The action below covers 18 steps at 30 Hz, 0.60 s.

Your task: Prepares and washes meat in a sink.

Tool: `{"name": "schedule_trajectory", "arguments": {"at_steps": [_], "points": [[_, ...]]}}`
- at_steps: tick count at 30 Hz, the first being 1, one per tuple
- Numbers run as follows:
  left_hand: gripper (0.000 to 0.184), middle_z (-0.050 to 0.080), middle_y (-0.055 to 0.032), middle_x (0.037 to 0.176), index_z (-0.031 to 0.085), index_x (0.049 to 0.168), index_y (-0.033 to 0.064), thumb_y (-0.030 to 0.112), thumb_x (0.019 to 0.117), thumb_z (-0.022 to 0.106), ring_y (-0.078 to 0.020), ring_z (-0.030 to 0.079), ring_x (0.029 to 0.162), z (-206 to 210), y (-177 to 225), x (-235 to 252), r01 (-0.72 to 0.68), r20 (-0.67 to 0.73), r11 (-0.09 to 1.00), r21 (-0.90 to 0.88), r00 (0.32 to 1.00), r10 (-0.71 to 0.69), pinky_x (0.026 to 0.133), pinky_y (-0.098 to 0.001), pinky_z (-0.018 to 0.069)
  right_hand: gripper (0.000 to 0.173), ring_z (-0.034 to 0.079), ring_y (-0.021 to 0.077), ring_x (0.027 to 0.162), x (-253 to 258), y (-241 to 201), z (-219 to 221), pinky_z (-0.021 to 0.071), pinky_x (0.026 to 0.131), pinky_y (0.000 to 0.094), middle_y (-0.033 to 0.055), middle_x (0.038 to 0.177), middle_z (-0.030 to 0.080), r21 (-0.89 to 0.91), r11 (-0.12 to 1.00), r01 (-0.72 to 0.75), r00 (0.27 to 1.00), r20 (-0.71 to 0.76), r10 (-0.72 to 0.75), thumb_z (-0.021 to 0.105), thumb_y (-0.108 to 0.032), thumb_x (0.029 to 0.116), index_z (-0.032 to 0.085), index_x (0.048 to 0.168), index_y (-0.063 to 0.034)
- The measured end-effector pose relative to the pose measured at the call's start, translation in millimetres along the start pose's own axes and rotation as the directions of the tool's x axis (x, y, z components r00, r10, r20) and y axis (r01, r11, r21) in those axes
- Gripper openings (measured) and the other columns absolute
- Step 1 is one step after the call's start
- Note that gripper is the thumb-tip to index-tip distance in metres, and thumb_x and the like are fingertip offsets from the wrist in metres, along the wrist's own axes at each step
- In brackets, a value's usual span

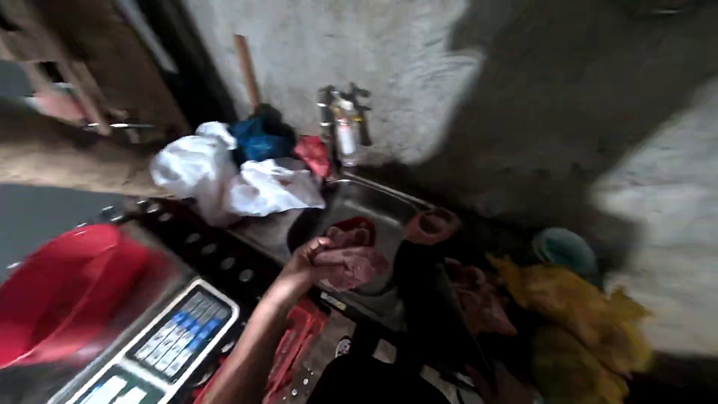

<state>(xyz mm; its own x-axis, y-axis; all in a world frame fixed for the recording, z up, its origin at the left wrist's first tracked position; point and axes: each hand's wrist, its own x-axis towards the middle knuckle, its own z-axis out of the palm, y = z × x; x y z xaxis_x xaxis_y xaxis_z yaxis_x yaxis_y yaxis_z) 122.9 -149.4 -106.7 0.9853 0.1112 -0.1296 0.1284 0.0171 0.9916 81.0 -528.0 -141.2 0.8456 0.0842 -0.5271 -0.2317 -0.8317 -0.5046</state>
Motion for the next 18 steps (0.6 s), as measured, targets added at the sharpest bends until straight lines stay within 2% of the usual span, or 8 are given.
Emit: {"name": "schedule_trajectory", "arguments": {"at_steps": [2,6,9,12,15,18], "points": [[0.048,0.067,-0.0111,0.116,0.057,0.131,-0.003,0.005,0.086,0.073,-0.0145,0.067,0.099,38.3,-17.1,22.6,0.048,0.133,0.993,0.106,0.989,-0.062,0.085,-0.0336,0.0593,0.051,0.069,0.0458,0.092,5.3,13.2,-1.1,0.0541,0.085,0.0624,0.032,0.105,0.068,0.062,0.997,-0.048,0.998,0.038,0.046,0.056,-0.032,0.1065,0.053,0.135,0.0096],[0.051,0.065,-0.0153,0.115,0.05,0.137,-0.0048,0.01,0.0933,0.07,-0.0153,0.066,0.095,93.8,-48.0,52.0,0.151,0.289,0.967,0.207,0.935,-0.208,0.084,-0.033,0.0572,0.05,0.069,0.0388,0.085,3.9,14.9,2.6,0.0555,0.081,0.0556,0.0267,0.099,0.067,0.151,0.98,-0.125,0.991,0.074,0.115,0.056,-0.035,0.1064,0.054,0.134,0.0059],[0.057,0.065,-0.0195,0.119,0.048,0.141,-0.0025,0.017,0.0937,0.074,-0.0214,0.068,0.098,116.3,-70.9,63.3,0.185,0.296,0.93,0.318,0.913,-0.282,0.087,-0.0384,0.058,0.05,0.069,0.0383,0.087,2.8,15.8,6.6,0.0555,0.082,0.055,0.0259,0.1,0.068,0.17,0.977,-0.129,0.99,0.075,0.118,0.057,-0.035,0.1063,0.054,0.135,0.0054],[0.069,0.062,-0.0236,0.128,0.05,0.141,-0.0036,0.018,0.0842,0.083,-0.0294,0.063,0.116,127.3,-83.3,65.3,0.112,0.283,0.881,0.459,0.922,-0.265,0.101,-0.0448,0.052,0.05,0.069,0.0389,0.09,0.8,14.7,8.3,0.0546,0.084,0.055,0.0263,0.101,0.067,0.174,0.974,-0.145,0.988,0.079,0.133,0.055,-0.036,0.1068,0.053,0.134,0.0057],[0.067,0.062,-0.0248,0.127,0.052,0.137,-0.0061,0.013,0.0819,0.084,-0.031,0.062,0.117,130.7,-79.4,59.5,0.08,0.279,0.859,0.507,0.927,-0.251,0.102,-0.045,0.0503,0.048,0.068,0.0379,0.085,-0.4,16.0,12.2,0.0549,0.081,0.0542,0.0257,0.098,0.067,0.197,0.971,-0.136,0.99,0.06,0.127,0.055,-0.035,0.1071,0.054,0.132,0.0065],[0.064,0.063,-0.0246,0.125,0.053,0.137,-0.0071,0.012,0.0835,0.082,-0.0292,0.063,0.116,126.7,-82.9,55.7,0.059,0.297,0.878,0.475,0.928,-0.223,0.103,-0.0433,0.0504,0.048,0.068,0.0347,0.08,1.1,16.6,13.8,0.0559,0.078,0.0515,0.0237,0.097,0.067,0.199,0.969,-0.147,0.988,0.067,0.137,0.054,-0.034,0.1074,0.053,0.133,0.0057]]}}
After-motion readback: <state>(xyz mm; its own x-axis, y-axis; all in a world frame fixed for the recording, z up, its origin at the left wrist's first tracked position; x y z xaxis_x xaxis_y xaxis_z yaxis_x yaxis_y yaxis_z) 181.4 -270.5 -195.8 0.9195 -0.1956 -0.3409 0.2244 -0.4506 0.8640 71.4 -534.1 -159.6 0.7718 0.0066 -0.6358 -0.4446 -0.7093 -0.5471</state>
